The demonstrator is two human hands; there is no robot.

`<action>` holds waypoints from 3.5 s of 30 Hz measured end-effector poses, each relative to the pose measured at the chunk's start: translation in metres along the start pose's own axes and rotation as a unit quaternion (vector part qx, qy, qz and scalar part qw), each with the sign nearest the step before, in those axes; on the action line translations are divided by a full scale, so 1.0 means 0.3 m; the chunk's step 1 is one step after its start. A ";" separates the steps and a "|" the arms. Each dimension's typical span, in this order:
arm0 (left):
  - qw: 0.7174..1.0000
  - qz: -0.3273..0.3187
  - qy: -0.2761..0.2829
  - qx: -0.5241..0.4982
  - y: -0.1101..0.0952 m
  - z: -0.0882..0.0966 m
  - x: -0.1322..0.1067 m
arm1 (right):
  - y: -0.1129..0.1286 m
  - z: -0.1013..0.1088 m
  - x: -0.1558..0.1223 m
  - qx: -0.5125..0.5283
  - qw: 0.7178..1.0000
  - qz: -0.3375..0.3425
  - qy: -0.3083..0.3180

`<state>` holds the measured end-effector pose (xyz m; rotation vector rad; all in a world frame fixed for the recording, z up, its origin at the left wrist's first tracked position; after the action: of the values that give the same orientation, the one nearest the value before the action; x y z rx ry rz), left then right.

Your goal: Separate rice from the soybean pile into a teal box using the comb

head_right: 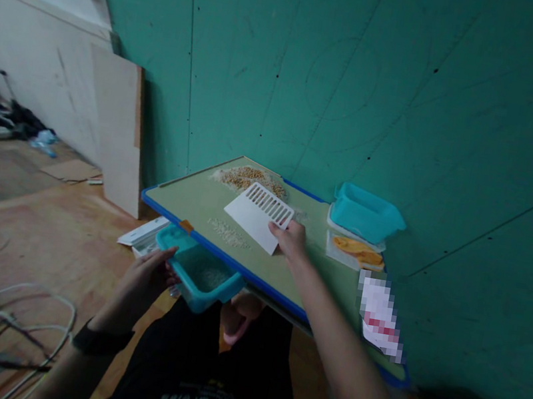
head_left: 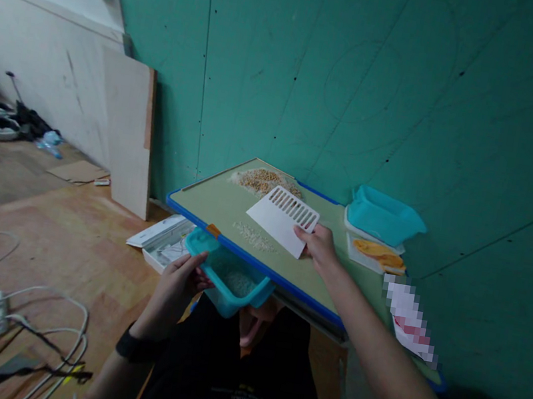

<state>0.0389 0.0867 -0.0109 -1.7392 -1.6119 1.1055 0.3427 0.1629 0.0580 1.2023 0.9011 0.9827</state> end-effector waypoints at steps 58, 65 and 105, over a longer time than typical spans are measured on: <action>1.000 -0.011 0.012 -0.008 0.005 0.004 -0.012 | 0.013 -0.170 -0.118 0.052 0.991 0.005 0.119; 1.000 -0.018 0.017 -0.015 0.008 0.008 -0.011 | 0.013 -0.168 -0.139 0.056 0.989 -0.022 0.132; 0.999 -0.014 0.047 -0.006 0.073 0.024 -0.001 | 0.064 0.491 -0.400 -0.238 0.926 0.174 -0.238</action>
<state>0.0449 0.0819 -0.0327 -1.7456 -1.5844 0.9890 0.4395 0.0046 0.1030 1.1194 0.0486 1.0473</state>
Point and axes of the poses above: each hand's wrist, its own x-axis towards the middle knuckle, its own z-axis out of the back of the hand, y = z × x, the point moved 6 cm from there along x, towards the middle knuckle, and after that the axes turned 4 degrees about -z, right-handed, at the moved point
